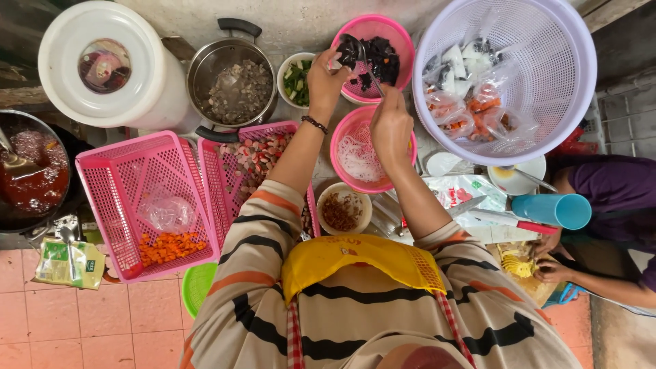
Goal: Preparing and packing various food ingredients like noodles and vegetables into small plastic bags.
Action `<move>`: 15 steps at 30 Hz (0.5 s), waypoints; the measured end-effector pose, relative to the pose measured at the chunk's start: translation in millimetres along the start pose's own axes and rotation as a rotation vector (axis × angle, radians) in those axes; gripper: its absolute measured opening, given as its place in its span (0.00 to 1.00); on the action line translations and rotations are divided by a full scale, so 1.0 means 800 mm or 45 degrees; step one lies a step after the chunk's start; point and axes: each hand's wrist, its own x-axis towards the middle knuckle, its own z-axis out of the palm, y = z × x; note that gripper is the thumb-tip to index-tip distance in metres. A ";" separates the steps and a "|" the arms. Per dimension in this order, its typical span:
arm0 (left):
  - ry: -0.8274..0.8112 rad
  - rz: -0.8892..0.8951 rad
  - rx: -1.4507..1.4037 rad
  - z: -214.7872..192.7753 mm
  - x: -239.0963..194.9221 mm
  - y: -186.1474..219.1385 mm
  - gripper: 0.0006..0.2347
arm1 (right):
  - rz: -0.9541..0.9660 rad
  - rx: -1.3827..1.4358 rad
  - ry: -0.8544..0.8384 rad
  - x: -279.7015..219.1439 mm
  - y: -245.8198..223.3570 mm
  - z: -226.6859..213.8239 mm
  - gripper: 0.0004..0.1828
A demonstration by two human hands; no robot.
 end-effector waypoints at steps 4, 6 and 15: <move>0.040 -0.042 -0.019 0.004 -0.005 0.026 0.20 | -0.147 -0.184 0.084 -0.001 -0.006 -0.006 0.14; 0.023 -0.027 -0.077 0.000 -0.001 0.008 0.20 | -0.185 -0.212 0.098 0.004 -0.005 -0.010 0.14; 0.040 -0.161 -0.253 -0.035 0.000 -0.043 0.21 | -0.163 -0.320 0.043 0.037 0.062 0.043 0.11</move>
